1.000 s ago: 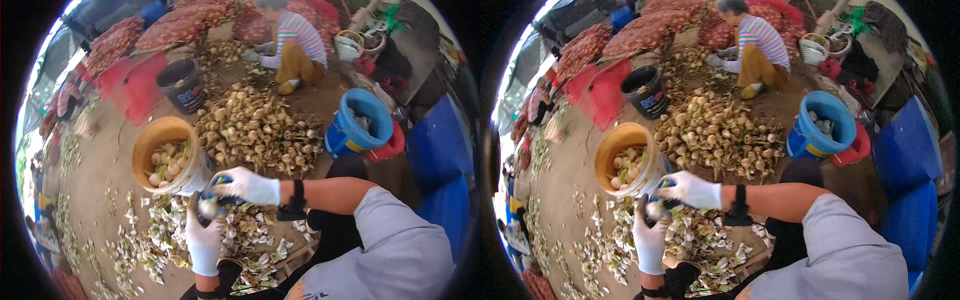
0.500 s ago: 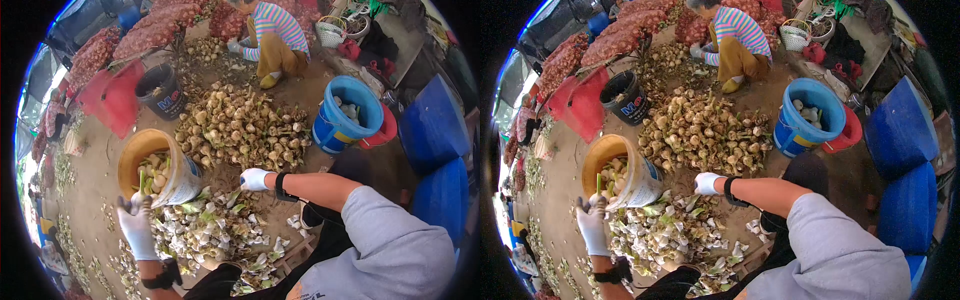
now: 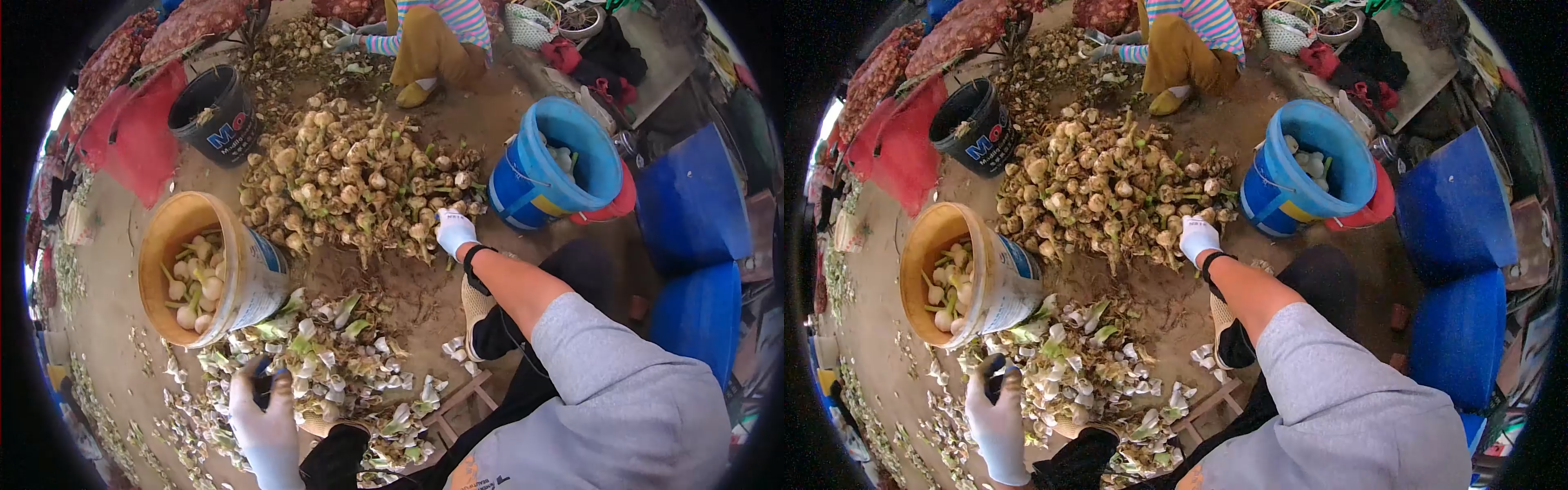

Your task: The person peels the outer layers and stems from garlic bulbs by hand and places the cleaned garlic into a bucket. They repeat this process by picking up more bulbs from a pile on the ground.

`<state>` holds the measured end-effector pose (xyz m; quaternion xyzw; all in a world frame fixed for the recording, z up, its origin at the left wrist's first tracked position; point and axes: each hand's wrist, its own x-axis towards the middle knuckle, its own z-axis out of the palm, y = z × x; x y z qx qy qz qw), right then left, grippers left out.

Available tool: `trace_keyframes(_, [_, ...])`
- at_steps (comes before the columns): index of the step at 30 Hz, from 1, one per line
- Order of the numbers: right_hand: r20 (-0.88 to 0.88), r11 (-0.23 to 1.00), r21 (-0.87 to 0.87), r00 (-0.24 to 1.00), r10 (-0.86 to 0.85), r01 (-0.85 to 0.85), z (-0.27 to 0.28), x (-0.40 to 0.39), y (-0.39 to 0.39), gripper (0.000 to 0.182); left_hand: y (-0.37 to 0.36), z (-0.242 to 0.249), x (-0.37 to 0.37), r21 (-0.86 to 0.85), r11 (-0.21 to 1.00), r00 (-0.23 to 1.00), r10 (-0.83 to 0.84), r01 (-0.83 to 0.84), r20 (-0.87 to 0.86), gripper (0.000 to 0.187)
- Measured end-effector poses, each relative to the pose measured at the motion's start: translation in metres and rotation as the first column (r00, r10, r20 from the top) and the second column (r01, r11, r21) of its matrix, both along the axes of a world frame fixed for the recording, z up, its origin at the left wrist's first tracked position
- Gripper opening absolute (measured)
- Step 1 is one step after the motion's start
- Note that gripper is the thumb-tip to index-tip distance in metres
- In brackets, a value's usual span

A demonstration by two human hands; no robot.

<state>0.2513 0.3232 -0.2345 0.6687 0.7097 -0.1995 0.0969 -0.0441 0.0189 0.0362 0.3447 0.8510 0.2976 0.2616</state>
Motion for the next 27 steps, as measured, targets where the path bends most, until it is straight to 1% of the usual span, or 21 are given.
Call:
trace_keyframes(2, [-0.02,0.988,-0.152,0.999,0.036,-0.039,-0.003,-0.016,0.008,0.042,0.003,0.002,0.008,0.005,0.998,0.998,-0.056,0.056,-0.017,0.034])
trace_keyframes(4, [-0.011,0.963,-0.136,0.972,0.234,-0.233,-0.007,-0.032,0.003,0.044,0.0,-0.01,0.006,-0.014,0.997,0.997,-0.078,0.078,-0.007,0.034])
trace_keyframes(7, [0.19,0.928,-0.202,0.917,0.35,-0.312,-0.017,-0.057,-0.001,0.054,-0.002,-0.013,0.013,-0.006,0.99,0.989,-0.143,0.143,-0.019,0.034])
trace_keyframes(8, [0.226,0.919,-0.231,0.901,0.371,-0.32,-0.018,-0.063,0.0,0.055,-0.003,-0.008,0.016,-0.068,0.986,0.987,-0.158,0.155,-0.036,0.035])
trace_keyframes(10, [0.191,0.951,-0.25,0.953,0.235,-0.184,-0.028,-0.063,0.001,0.058,-0.01,-0.013,0.019,0.004,0.962,0.948,-0.269,0.274,-0.169,0.034])
trace_keyframes(11, [0.153,0.945,-0.32,0.98,0.124,-0.069,-0.035,-0.06,0.004,0.059,-0.012,-0.012,0.021,-0.014,0.956,0.946,-0.292,0.293,-0.141,0.034])
trace_keyframes(12, [0.143,0.944,-0.329,0.988,0.051,-0.001,-0.034,-0.057,0.0,0.059,-0.013,-0.011,0.023,-0.006,0.958,0.948,-0.285,0.287,-0.144,0.034])
trace_keyframes(14, [0.069,0.954,-0.29,0.993,0.096,-0.072,-0.029,-0.051,-0.006,0.058,-0.016,-0.011,0.029,0.001,0.926,0.92,-0.374,0.376,-0.114,0.036])
trace_keyframes(15, [0.006,0.862,-0.506,0.999,-0.034,0.032,-0.06,-0.052,0.009,0.052,-0.018,-0.014,0.033,0.016,0.914,0.908,-0.401,0.405,-0.119,0.036])
trace_keyframes(16, [0.003,0.866,-0.5,0.999,-0.032,0.029,-0.054,-0.052,0.005,0.052,-0.02,-0.016,0.038,-0.008,0.899,0.893,-0.435,0.437,-0.118,0.036])
trace_keyframes(17, [-0.19,0.865,-0.486,0.981,0.037,-0.127,-0.045,-0.052,0.002,0.047,-0.02,-0.018,0.044,-0.01,0.882,0.879,-0.47,0.471,-0.08,0.036])
trace_keyframes(18, [-0.378,0.851,-0.441,0.919,0.112,-0.285,-0.033,-0.057,0.0,0.042,-0.019,-0.019,0.048,-0.011,0.866,0.865,-0.5,0.5,-0.045,0.035])
trace_keyframes(19, [-0.37,0.814,-0.484,0.918,0.142,-0.32,-0.002,-0.069,-0.007,0.042,-0.018,-0.018,0.051,-0.015,0.844,0.843,-0.535,0.535,-0.058,0.035])
trace_keyframes(20, [-0.439,0.785,-0.589,0.892,-0.111,-0.193,0.056,-0.084,-0.022,0.035,-0.018,-0.019,0.053,-0.014,0.851,0.848,-0.525,0.525,-0.07,0.035])
trace_keyframes(21, [-0.452,0.784,-0.603,0.873,-0.183,-0.148,0.081,-0.097,-0.033,0.036,-0.017,-0.023,0.055,0.011,0.847,0.844,-0.528,0.531,-0.089,0.035])
trace_keyframes(22, [-0.463,0.778,-0.619,0.85,-0.252,-0.106,0.101,-0.107,-0.044,0.044,-0.017,-0.027,0.056,0.036,0.844,0.842,-0.529,0.535,-0.108,0.035])
trace_keyframes(23, [-0.476,0.78,-0.613,0.848,-0.235,-0.128,0.124,-0.113,-0.057,0.044,-0.015,-0.03,0.057,0.091,0.842,0.836,-0.505,0.532,-0.214,0.034])
trace_keyframes(24, [-0.619,0.712,-0.646,0.734,-0.278,-0.276,0.147,-0.115,-0.072,0.045,-0.015,-0.03,0.057,0.089,0.849,0.841,-0.491,0.52,-0.228,0.034])
trace_keyframes(25, [-0.729,0.639,-0.642,0.597,-0.335,-0.425,0.173,-0.117,-0.087,0.049,-0.013,-0.028,0.058,0.143,0.852,0.845,-0.453,0.504,-0.283,0.033])
trace_keyframes(26, [-0.716,0.6,-0.665,0.607,-0.344,-0.445,0.204,-0.118,-0.105,0.05,-0.012,-0.028,0.058,0.196,0.849,0.847,-0.413,0.492,-0.335,0.033])
trace_keyframes(27, [-0.741,0.604,-0.648,0.565,-0.362,-0.464,0.199,-0.123,-0.119,0.051,-0.011,-0.029,0.057,0.212,0.845,0.827,-0.376,0.491,-0.418,0.03])
